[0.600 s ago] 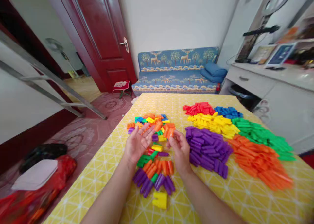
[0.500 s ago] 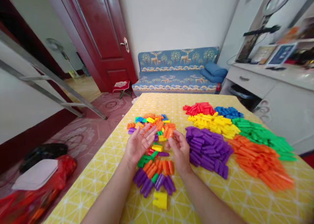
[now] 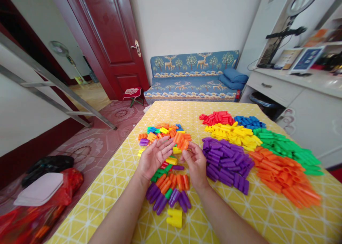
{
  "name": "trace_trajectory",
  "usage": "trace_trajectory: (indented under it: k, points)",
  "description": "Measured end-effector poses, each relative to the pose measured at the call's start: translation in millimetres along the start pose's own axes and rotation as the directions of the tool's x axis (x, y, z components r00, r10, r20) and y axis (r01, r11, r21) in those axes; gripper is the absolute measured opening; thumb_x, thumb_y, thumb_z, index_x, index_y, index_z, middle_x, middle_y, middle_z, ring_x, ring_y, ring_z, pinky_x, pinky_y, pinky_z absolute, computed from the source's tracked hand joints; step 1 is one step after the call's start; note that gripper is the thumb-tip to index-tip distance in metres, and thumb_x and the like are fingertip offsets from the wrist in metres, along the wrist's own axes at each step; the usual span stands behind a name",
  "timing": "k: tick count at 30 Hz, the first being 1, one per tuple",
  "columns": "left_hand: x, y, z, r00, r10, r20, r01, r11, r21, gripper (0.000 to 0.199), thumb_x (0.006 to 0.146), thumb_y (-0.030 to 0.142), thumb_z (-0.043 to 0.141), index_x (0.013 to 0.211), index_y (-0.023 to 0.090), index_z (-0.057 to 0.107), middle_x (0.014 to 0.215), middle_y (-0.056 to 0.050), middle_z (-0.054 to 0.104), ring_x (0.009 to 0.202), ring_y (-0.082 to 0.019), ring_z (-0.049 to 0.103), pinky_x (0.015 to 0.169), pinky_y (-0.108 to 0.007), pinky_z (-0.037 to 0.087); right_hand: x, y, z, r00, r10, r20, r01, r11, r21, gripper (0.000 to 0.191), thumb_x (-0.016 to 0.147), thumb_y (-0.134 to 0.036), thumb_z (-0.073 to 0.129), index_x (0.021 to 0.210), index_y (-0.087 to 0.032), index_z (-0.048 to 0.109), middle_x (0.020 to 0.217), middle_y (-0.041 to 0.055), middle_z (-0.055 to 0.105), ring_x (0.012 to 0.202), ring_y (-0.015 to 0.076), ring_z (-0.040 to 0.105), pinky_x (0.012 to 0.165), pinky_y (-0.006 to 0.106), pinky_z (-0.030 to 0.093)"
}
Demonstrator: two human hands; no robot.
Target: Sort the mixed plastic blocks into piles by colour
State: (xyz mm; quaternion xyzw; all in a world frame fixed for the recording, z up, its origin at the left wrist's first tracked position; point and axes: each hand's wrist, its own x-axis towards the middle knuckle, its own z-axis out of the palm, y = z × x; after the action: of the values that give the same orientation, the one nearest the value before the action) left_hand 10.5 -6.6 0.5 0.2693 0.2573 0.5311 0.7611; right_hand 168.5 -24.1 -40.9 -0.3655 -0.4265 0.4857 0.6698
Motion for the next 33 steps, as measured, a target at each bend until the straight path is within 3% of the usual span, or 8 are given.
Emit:
trace_trajectory:
  k: [4, 11, 17, 23, 30, 33]
  points:
    - [3.9, 0.3, -5.6, 0.992, 0.099, -0.073, -0.103, 0.993, -0.052, 0.032, 0.091, 0.031, 0.049, 0.109, 0.010, 0.065, 0.120, -0.015, 0.065, 0.110, -0.021, 0.063, 0.075, -0.022, 0.056, 1.0, 1.2, 0.9, 1.000, 0.008, 0.001, -0.008, 1.000, 0.013, 0.033, 0.080, -0.035, 0.068, 0.109, -0.022, 0.057, 0.097, 0.0023, 0.066, 0.067, 0.0109, 0.057, 0.060, 0.023, 0.049]
    - [11.5, -2.1, -16.1, 0.961, 0.202, -0.186, -0.223, 0.970, -0.100, 0.019, 0.082, 0.020, 0.062, 0.099, 0.014, 0.068, 0.094, -0.007, 0.072, 0.074, -0.012, 0.067, 0.060, -0.019, 0.053, -0.7, 1.3, 2.2, 1.000, 0.022, 0.014, -0.022, 1.000, -0.021, 0.038, 0.079, -0.035, 0.069, 0.112, -0.022, 0.056, 0.104, 0.0050, 0.067, 0.082, 0.0161, 0.063, 0.066, 0.026, 0.051]
    - [12.9, -8.3, -17.8, 0.934, 0.289, -0.208, -0.284, 0.957, 0.057, 0.032, 0.066, 0.008, 0.076, 0.095, 0.016, 0.068, 0.095, -0.004, 0.072, 0.076, -0.010, 0.068, 0.064, -0.015, 0.052, -1.9, 2.5, 2.8, 0.998, 0.042, 0.054, -0.039, 0.998, -0.046, 0.038, 0.080, -0.034, 0.068, 0.113, -0.023, 0.056, 0.108, 0.0053, 0.067, 0.089, 0.0180, 0.064, 0.070, 0.028, 0.052]
    - [15.3, -10.1, -20.4, 0.926, 0.313, -0.210, -0.289, 0.947, 0.138, 0.034, 0.063, 0.008, 0.078, 0.095, 0.018, 0.068, 0.097, -0.003, 0.072, 0.083, -0.011, 0.068, 0.069, -0.017, 0.053, -1.2, 2.1, 3.6, 0.998, 0.042, 0.055, -0.038, 0.997, -0.063, 0.037, 0.079, -0.034, 0.068, 0.113, -0.022, 0.056, 0.107, 0.0057, 0.066, 0.086, 0.0172, 0.064, 0.070, 0.028, 0.052]
    - [16.7, -10.8, -24.2, 0.916, 0.335, -0.221, -0.301, 0.938, 0.173, 0.036, 0.058, 0.004, 0.077, 0.091, 0.018, 0.070, 0.090, 0.001, 0.071, 0.068, -0.004, 0.062, 0.054, -0.011, 0.044, -2.4, 6.3, 1.2, 0.998, 0.036, 0.060, -0.029, 0.994, -0.105, 0.039, 0.079, -0.035, 0.067, 0.115, -0.021, 0.056, 0.108, 0.0067, 0.065, 0.084, 0.0172, 0.063, 0.069, 0.029, 0.053]
    - [17.3, -11.2, -24.8, 0.912, 0.342, -0.227, -0.305, 0.935, 0.184, 0.034, 0.060, 0.006, 0.076, 0.091, 0.019, 0.070, 0.092, 0.000, 0.071, 0.072, -0.006, 0.062, 0.057, -0.012, 0.044, -2.9, 7.2, 0.9, 0.997, 0.046, 0.061, -0.040, 0.994, -0.100, 0.040, 0.079, -0.035, 0.067, 0.115, -0.022, 0.056, 0.109, 0.0065, 0.065, 0.086, 0.0176, 0.063, 0.071, 0.030, 0.054]
